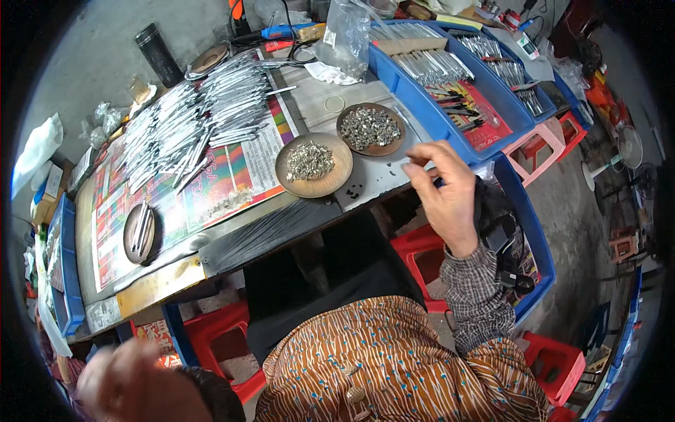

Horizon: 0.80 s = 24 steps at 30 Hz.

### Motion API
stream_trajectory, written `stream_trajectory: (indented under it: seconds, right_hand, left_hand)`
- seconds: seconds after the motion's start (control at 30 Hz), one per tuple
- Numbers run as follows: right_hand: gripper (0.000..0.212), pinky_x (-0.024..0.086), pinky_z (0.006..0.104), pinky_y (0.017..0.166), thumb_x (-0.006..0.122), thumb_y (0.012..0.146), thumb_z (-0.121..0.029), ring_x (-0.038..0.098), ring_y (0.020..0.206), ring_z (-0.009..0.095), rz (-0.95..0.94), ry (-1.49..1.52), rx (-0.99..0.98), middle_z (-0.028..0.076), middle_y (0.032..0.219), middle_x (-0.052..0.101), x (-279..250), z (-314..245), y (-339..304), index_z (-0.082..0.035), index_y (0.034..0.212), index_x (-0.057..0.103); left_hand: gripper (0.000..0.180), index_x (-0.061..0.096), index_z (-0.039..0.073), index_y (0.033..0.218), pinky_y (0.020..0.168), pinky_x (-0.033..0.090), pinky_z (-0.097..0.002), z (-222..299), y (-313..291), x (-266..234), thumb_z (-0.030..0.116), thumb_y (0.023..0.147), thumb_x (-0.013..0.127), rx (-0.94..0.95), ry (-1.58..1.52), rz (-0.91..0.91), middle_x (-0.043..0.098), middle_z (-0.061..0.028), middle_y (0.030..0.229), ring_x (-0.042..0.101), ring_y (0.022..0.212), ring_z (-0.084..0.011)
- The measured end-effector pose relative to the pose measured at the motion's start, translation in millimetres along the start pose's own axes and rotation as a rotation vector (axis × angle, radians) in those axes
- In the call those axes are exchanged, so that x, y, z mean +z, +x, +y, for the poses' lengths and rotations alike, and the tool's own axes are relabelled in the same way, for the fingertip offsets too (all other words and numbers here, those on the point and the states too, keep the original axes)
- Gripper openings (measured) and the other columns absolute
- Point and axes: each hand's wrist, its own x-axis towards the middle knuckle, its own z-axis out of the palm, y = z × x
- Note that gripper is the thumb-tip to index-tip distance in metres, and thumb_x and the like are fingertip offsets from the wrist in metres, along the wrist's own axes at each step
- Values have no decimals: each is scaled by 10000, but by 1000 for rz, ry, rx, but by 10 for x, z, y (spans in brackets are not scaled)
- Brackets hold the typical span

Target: The person assembles small metal components onto thin metal strips by hand at a workbench.

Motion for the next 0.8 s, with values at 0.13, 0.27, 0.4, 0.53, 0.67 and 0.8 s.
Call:
stream_trajectory:
  seconds: [0.13, 0.27, 0.4, 0.53, 0.67, 0.8]
  right_hand:
    - [272, 482, 376, 709, 700, 743, -76, 575, 832, 278, -54, -243, -249, 115, 911, 575, 224, 250, 30, -3, 992, 618]
    - [367, 459, 385, 803, 726, 711, -111, 522, 970, 289, -157, -326, -274, 101, 975, 551, 369, 270, 38, -23, 1047, 607]
    - [431, 398, 428, 904, 752, 688, -171, 469, 1058, 304, -234, -347, -361, 108, 1053, 530, 577, 196, 21, -36, 1069, 603]
    - [494, 393, 434, 928, 758, 658, -184, 462, 1065, 314, -262, -322, -365, 112, 1072, 532, 713, 201, -26, -44, 1106, 605]
    - [415, 430, 421, 864, 756, 675, -166, 499, 1001, 319, -205, -270, -370, 114, 1024, 564, 666, 152, -34, -25, 1042, 622]
    - [249, 470, 363, 659, 750, 700, -112, 551, 768, 269, -92, -160, -424, 83, 813, 576, 551, 120, -264, -21, 880, 605]
  left_hand:
    - [272, 650, -5, 998, 794, 495, -392, -223, -145, 160, 24, 733, 599, -555, 522, -335, 613, -214, 993, 621, 876, -319]
    - [264, 656, -3, 954, 755, 503, -339, -466, -400, 276, -62, 704, 595, -744, 439, -341, 621, -190, 955, 631, 843, -291]
    - [278, 656, 7, 938, 693, 506, -313, -604, -476, 319, -103, 683, 640, -674, 494, -396, 630, -150, 916, 640, 791, -268]
    - [268, 660, 18, 938, 649, 517, -320, -692, -622, 417, -85, 691, 655, -677, 443, -432, 633, -145, 892, 648, 768, -274]
    - [261, 671, 31, 955, 617, 515, -327, -654, -890, 547, -47, 706, 670, -784, 231, -603, 640, -145, 874, 647, 733, -267]
    - [274, 668, 31, 969, 684, 524, -384, -648, -1526, 421, 81, 705, 720, -953, 249, -841, 645, -159, 908, 635, 777, -324]
